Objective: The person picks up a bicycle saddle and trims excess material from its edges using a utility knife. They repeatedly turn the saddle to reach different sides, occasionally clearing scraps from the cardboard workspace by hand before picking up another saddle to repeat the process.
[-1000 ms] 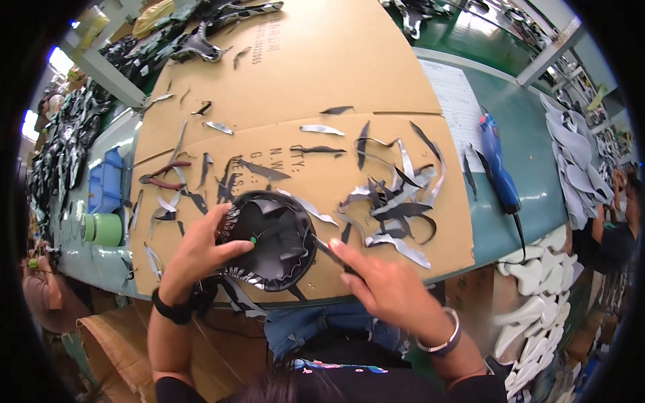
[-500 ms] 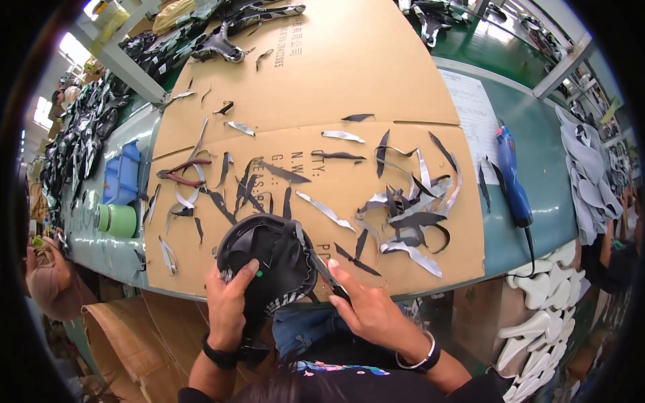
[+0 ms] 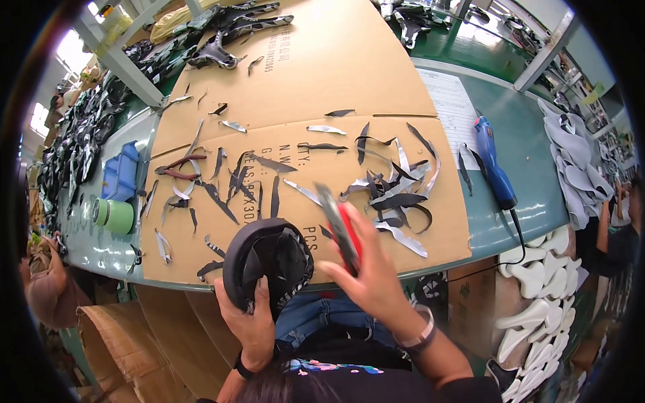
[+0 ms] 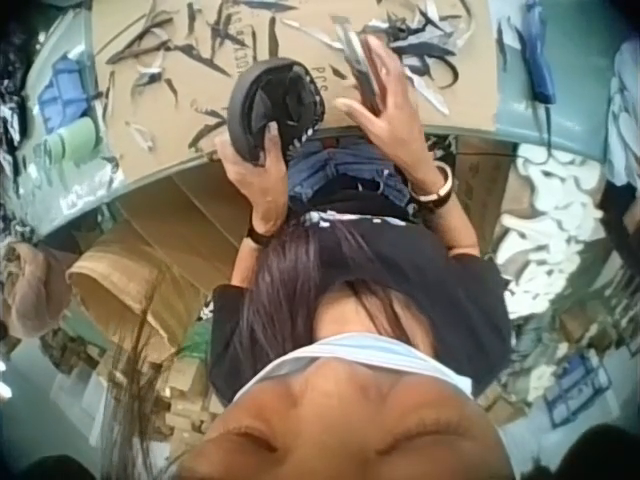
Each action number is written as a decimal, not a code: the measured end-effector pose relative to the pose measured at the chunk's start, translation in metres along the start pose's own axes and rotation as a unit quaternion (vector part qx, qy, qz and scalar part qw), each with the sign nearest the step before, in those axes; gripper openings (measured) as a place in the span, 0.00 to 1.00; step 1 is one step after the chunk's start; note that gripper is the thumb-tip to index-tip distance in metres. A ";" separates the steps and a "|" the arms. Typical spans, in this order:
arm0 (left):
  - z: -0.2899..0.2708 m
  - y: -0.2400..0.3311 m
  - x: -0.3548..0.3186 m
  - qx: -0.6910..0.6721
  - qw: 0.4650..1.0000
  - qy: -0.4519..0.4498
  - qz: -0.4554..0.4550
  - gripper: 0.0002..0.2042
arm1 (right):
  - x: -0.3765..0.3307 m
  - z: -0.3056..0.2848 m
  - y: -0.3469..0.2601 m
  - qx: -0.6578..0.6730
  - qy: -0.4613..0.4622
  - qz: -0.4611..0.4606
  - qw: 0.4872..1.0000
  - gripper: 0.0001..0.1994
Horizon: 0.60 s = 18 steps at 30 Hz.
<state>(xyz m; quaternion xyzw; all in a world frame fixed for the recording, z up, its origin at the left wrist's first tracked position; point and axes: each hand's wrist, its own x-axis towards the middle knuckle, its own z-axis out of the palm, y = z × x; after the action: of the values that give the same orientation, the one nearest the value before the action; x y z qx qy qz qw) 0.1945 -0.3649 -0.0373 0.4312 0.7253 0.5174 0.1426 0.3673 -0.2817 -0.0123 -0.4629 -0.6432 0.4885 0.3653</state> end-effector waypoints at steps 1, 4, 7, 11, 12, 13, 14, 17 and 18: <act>-0.001 0.002 0.001 -0.001 1.000 0.000 0.002 0.13 | 0.019 0.010 -0.002 0.000 0.001 -0.002 1.000 0.37; 0.001 0.007 0.009 0.035 0.997 -0.008 0.065 0.13 | 0.054 0.021 0.011 -0.046 -0.026 -0.138 0.989 0.37; -0.006 0.001 0.026 -0.159 0.975 -0.004 -0.157 0.12 | 0.067 0.010 0.019 0.018 0.071 -0.045 0.996 0.35; -0.015 0.004 0.048 -0.324 0.900 0.064 -0.286 0.14 | 0.077 -0.065 0.004 0.102 0.289 -0.044 0.951 0.30; -0.008 0.009 0.050 -0.349 0.896 0.056 -0.269 0.13 | 0.079 -0.074 0.007 0.092 0.332 -0.082 0.935 0.29; -0.006 0.011 0.051 -0.374 0.891 0.049 -0.252 0.13 | 0.081 -0.086 0.002 0.085 0.356 -0.088 0.926 0.27; -0.001 -0.001 0.051 -0.330 0.888 0.090 -0.307 0.13 | 0.085 -0.116 0.015 0.042 0.442 -0.133 0.886 0.27; -0.022 -0.010 0.072 -0.470 0.817 0.031 -0.333 0.14 | 0.072 -0.235 0.044 -0.078 0.543 -0.154 0.822 0.26; -0.021 -0.014 0.072 -0.472 0.800 0.047 -0.368 0.13 | 0.074 -0.218 0.032 -0.117 0.495 -0.122 0.852 0.26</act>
<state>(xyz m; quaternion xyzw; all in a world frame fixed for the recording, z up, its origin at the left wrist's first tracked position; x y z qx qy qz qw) 0.1313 -0.3239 -0.0235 -0.0133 0.5013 0.7241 0.4736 0.5531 -0.1447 0.0142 -0.6003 -0.4817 0.0672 0.6349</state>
